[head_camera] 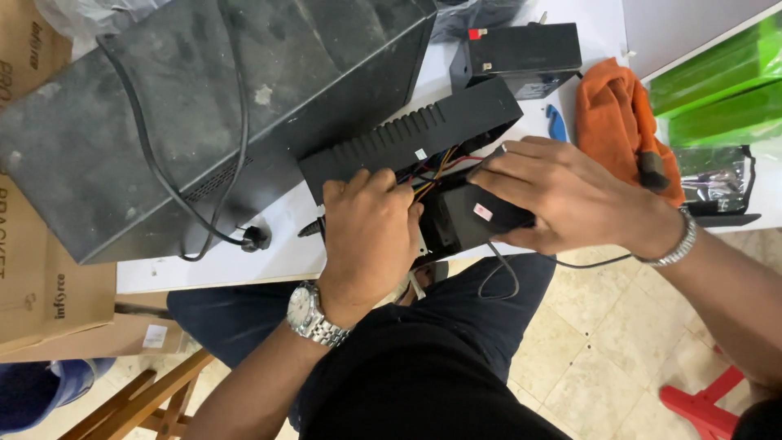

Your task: The person cleans the internal components of an open electronic device using a brush. They remove the cover, brush the circuit board and wires, and then replace the cover.

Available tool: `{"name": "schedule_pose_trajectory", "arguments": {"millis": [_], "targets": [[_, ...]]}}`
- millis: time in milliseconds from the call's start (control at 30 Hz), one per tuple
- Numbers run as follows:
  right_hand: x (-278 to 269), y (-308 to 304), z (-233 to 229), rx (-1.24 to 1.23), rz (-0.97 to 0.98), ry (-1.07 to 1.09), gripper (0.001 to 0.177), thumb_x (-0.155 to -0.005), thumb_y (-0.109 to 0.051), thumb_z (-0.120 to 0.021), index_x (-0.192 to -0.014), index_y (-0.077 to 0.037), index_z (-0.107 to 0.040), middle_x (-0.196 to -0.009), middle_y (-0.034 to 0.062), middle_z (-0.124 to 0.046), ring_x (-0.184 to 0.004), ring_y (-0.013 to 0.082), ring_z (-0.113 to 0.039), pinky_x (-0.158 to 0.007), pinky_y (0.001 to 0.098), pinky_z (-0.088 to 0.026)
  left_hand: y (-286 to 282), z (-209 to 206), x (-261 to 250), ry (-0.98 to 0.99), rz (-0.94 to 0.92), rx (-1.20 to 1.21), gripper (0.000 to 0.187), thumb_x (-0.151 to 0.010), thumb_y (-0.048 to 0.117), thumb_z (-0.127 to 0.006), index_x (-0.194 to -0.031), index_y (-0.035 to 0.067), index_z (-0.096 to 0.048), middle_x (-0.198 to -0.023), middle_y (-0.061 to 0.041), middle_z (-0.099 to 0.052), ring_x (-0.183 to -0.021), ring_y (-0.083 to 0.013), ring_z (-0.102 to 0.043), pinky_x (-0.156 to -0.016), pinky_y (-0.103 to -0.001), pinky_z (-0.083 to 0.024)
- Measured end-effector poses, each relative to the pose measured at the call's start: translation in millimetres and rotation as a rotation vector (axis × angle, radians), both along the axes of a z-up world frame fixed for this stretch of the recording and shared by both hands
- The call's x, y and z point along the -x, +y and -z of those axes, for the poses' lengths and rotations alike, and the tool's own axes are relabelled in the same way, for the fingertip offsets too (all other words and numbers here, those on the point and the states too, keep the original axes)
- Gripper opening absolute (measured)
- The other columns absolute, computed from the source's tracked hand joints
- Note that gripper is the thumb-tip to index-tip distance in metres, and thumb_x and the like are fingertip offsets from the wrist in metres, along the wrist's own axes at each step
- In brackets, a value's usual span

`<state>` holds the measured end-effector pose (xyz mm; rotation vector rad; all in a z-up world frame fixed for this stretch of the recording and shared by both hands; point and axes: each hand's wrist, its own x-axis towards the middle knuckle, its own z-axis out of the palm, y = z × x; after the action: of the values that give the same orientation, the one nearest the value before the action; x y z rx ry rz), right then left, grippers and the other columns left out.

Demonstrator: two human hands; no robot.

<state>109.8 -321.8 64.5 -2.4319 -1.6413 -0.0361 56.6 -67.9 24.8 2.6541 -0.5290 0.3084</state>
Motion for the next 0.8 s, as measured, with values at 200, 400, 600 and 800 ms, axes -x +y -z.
{"name": "schedule_pose_trajectory", "arguments": {"millis": [200, 400, 600, 800], "targets": [[9.6, -26.6, -30.2, -0.275, 0.064, 0.104, 0.055, -0.082, -0.034, -0.082, -0.114, 0.007, -0.065, -0.095, 0.0174, -0.069, -0.078, 0.0267, -0.065, -0.067, 0.0329, -0.056, 2.8, -11.6, 2.2, 0.072, 0.014, -0.032, 0.017, -0.087, 0.022, -0.075, -0.075, 0.011, -0.072, -0.074, -0.004, -0.063, -0.075, -0.0295, -0.061, -0.069, -0.048, -0.041], [27.5, -58.6, 0.5, -0.801, 0.364, 0.281, 0.069, -0.065, -0.035, -0.085, -0.116, 0.006, -0.064, -0.108, 0.0161, -0.073, -0.092, 0.0256, -0.073, -0.080, 0.0303, -0.061, 18.3, -61.2, 10.4, 0.040, 0.208, 0.481, 0.035, -0.100, 0.028, -0.060, -0.117, -0.003, -0.062, -0.107, -0.017, -0.064, -0.100, -0.0334, -0.062, -0.087, -0.045, -0.048], [82.7, 8.9, 49.2, -1.883, 0.475, 1.259, 0.067, -0.082, -0.020, -0.089, -0.137, 0.002, -0.058, -0.121, 0.0181, -0.073, -0.105, 0.0305, -0.074, -0.092, 0.0407, -0.064, 15.4, -61.5, 25.8, 0.439, 0.588, 0.891, 0.101, -0.097, 0.072, -0.044, -0.159, -0.003, -0.016, -0.168, -0.023, -0.026, -0.160, -0.0360, -0.030, -0.134, -0.049, -0.025], [118.8, 56.4, 41.0, -1.758, 0.655, 1.235, 0.051, -0.081, -0.027, -0.087, -0.117, 0.003, -0.065, -0.103, 0.0131, -0.075, -0.089, 0.0226, -0.072, -0.081, 0.0366, -0.059, 18.7, -84.9, 48.5, 0.724, 0.379, 1.014, 0.107, -0.077, 0.069, -0.066, -0.151, 0.002, -0.028, -0.149, -0.017, -0.047, -0.136, -0.0245, -0.046, -0.105, -0.035, -0.039]]}}
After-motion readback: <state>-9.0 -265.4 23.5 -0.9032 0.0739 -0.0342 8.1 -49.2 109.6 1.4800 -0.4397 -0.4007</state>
